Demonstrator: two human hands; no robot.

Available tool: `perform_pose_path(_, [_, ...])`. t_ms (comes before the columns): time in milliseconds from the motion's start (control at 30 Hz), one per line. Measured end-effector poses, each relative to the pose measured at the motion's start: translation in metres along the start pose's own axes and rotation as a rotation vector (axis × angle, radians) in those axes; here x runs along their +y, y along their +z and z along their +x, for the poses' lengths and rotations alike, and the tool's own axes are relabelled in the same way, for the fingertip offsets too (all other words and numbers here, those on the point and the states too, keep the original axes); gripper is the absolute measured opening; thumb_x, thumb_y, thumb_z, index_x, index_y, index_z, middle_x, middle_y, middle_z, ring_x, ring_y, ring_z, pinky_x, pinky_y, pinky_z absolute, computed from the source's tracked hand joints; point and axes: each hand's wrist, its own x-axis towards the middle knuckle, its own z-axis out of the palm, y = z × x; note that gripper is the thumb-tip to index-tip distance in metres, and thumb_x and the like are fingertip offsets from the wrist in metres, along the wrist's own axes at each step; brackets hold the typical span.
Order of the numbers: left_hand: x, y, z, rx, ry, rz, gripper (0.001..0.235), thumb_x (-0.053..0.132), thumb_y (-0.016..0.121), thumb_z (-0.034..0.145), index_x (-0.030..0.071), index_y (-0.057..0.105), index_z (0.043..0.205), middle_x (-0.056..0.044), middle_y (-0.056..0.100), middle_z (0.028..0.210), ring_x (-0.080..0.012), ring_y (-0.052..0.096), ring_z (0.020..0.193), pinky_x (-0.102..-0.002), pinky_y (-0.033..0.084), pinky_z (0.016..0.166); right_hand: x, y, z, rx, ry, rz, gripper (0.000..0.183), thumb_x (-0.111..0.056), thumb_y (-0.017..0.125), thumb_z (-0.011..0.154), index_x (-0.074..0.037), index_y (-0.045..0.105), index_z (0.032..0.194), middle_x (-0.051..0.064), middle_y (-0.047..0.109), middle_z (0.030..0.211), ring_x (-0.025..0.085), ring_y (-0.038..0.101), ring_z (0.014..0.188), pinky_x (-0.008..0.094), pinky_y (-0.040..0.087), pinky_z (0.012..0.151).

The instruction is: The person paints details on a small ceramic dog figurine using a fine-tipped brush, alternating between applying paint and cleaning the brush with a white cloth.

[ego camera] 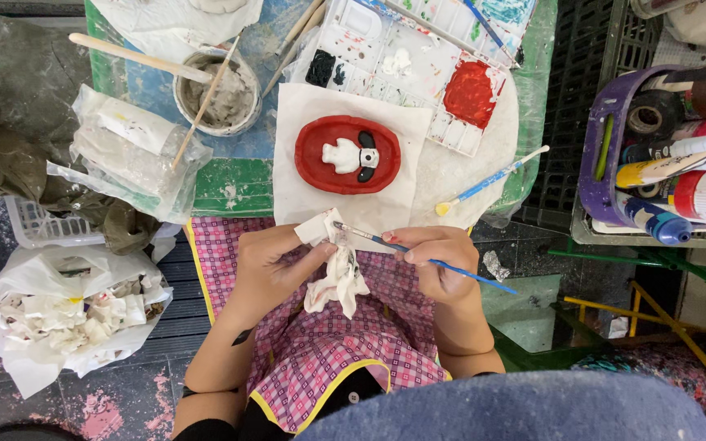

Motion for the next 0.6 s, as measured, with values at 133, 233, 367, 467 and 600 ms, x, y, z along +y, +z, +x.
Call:
perform_pose_path(133, [-0.002, 0.001, 0.0, 0.008, 0.042, 0.018, 0.023, 0.007, 0.08, 0.09, 0.003, 0.076, 0.112, -0.008, 0.076, 0.086, -0.0069, 0.07, 0.071, -0.023, 0.052, 0.062, 0.003, -0.004, -0.004, 0.042, 0.039, 0.064, 0.008, -0.001, 0.057, 0.104, -0.004, 0.059, 0.096, 0.028, 0.072, 0.107, 0.026, 0.075, 0.083, 0.034, 0.064, 0.071])
perform_pose_path(233, [-0.009, 0.001, 0.0, 0.028, -0.056, -0.057, 0.024, 0.006, 0.078, 0.091, 0.002, 0.076, 0.114, -0.007, 0.078, 0.087, -0.0064, 0.071, 0.071, -0.022, 0.054, 0.063, 0.006, -0.007, -0.004, 0.222, 0.087, 0.119, 0.005, -0.005, 0.057, 0.106, -0.003, 0.056, 0.102, 0.027, 0.07, 0.107, 0.022, 0.07, 0.077, 0.033, 0.062, 0.07])
perform_pose_path(367, [-0.027, -0.003, 0.007, -0.012, -0.173, -0.085, 0.022, 0.005, 0.078, 0.088, 0.001, 0.077, 0.11, -0.006, 0.077, 0.081, -0.0051, 0.07, 0.07, -0.022, 0.052, 0.061, 0.023, -0.018, 0.015, 0.406, 0.097, -0.042, 0.014, -0.013, 0.056, 0.11, -0.001, 0.051, 0.112, 0.026, 0.067, 0.11, 0.02, 0.068, 0.076, 0.031, 0.058, 0.069])
perform_pose_path(467, [-0.034, 0.0, 0.01, -0.035, -0.18, -0.145, 0.023, 0.005, 0.077, 0.089, 0.001, 0.076, 0.112, -0.006, 0.079, 0.087, -0.0038, 0.069, 0.075, -0.021, 0.053, 0.064, 0.028, -0.014, 0.021, 0.346, 0.002, -0.23, 0.015, -0.015, 0.054, 0.111, 0.0, 0.053, 0.111, 0.028, 0.067, 0.11, 0.023, 0.071, 0.077, 0.033, 0.059, 0.071])
perform_pose_path(600, [-0.039, 0.004, 0.011, -0.035, -0.179, -0.121, 0.022, 0.005, 0.078, 0.088, 0.001, 0.077, 0.11, -0.005, 0.079, 0.087, -0.0038, 0.069, 0.074, -0.021, 0.053, 0.064, 0.03, -0.01, 0.027, 0.24, -0.257, -0.546, 0.011, -0.013, 0.054, 0.109, -0.003, 0.055, 0.106, 0.024, 0.073, 0.097, 0.029, 0.077, 0.077, 0.035, 0.062, 0.068])
